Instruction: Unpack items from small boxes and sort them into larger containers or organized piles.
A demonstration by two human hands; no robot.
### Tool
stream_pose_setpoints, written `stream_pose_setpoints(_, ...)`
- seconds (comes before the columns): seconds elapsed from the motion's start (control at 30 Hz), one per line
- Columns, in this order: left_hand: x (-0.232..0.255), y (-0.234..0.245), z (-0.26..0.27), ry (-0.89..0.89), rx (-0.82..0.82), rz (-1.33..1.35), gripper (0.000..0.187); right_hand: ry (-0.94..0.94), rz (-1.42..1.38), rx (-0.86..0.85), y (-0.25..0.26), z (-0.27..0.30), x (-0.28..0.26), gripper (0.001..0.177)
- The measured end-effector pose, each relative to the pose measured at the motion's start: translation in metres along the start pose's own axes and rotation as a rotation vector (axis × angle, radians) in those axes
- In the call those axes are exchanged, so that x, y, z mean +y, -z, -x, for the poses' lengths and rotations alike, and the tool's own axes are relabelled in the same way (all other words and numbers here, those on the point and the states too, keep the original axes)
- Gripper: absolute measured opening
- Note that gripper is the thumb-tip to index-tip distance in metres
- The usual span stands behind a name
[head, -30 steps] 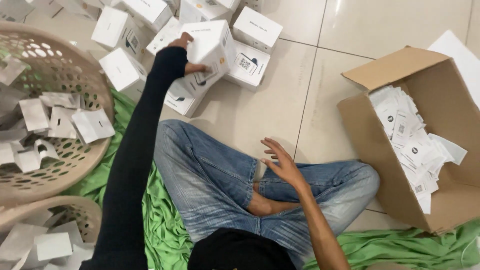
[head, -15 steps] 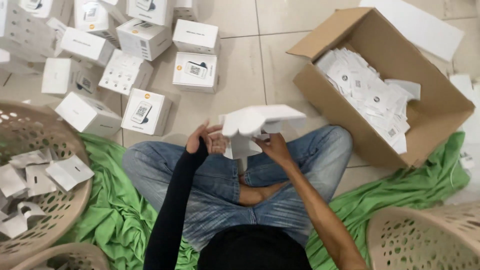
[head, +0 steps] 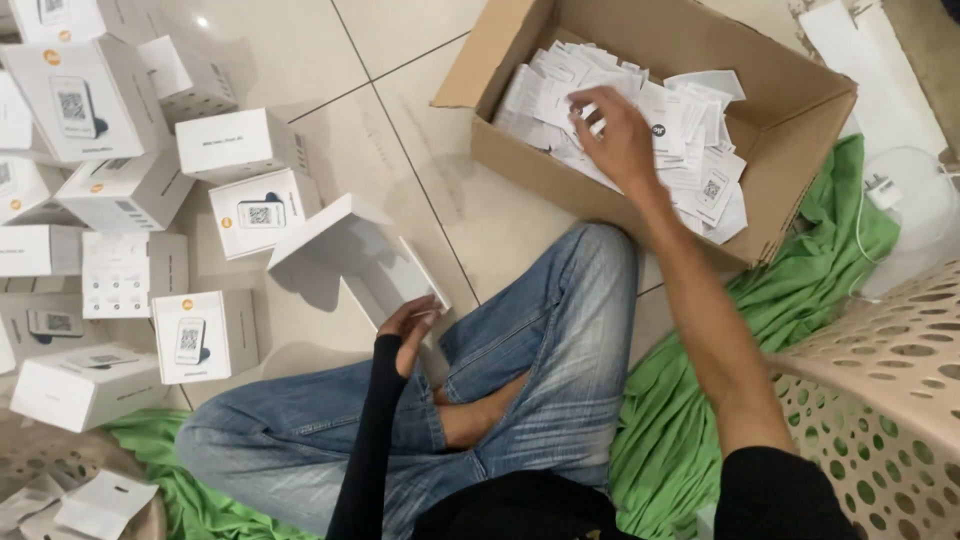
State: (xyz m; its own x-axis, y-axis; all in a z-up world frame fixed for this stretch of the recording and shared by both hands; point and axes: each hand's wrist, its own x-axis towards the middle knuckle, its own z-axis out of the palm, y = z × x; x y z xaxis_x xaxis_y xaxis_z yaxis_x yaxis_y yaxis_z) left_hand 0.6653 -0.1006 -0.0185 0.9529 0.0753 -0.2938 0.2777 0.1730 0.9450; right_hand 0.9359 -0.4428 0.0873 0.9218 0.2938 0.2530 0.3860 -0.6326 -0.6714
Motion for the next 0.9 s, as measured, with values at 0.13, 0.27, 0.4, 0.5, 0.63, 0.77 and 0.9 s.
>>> stream_pose_setpoints(0.13, 0.09, -0.053, -0.014, 0.159, 0.051, -0.835, 0.027, 0.072, 0.453, -0.163, -0.013, -0.025, 0.163, 0.083)
stream_pose_setpoints(0.27, 0.126, -0.023, -0.062, -0.035, 0.155, -1.118, 0.027, -0.235, 0.436, -0.374, 0.011, -0.026, 0.124, 0.058)
stream_pose_setpoints(0.4, 0.126, -0.005, -0.092, -0.167, 0.175, -1.154, 0.031, -0.212, 0.249, -0.091, -0.004, -0.023, 0.142, 0.046)
stream_pose_setpoints(0.5, 0.099, -0.012, -0.095, -0.252, 0.09, -1.174, 0.037, 0.17, 0.279, -0.045, -0.029, -0.029, 0.128, 0.05)
stream_pose_setpoints(0.63, 0.077, -0.061, -0.073, -0.311, -0.007, -1.214, 0.076, 0.154, 0.403, -0.26, -0.037, -0.043, 0.104, 0.04)
stream_pose_setpoints(0.77, 0.043, -0.08, -0.041, -0.347, -0.19, -1.426, 0.065, 0.144, 0.486, -0.348, -0.03, -0.046, 0.125, 0.046)
stream_pose_setpoints(0.9, 0.053, -0.084, -0.025, -0.417, -0.259, -1.258, 0.06, -0.133, 0.275, -0.108, -0.006, -0.03, 0.108, 0.03)
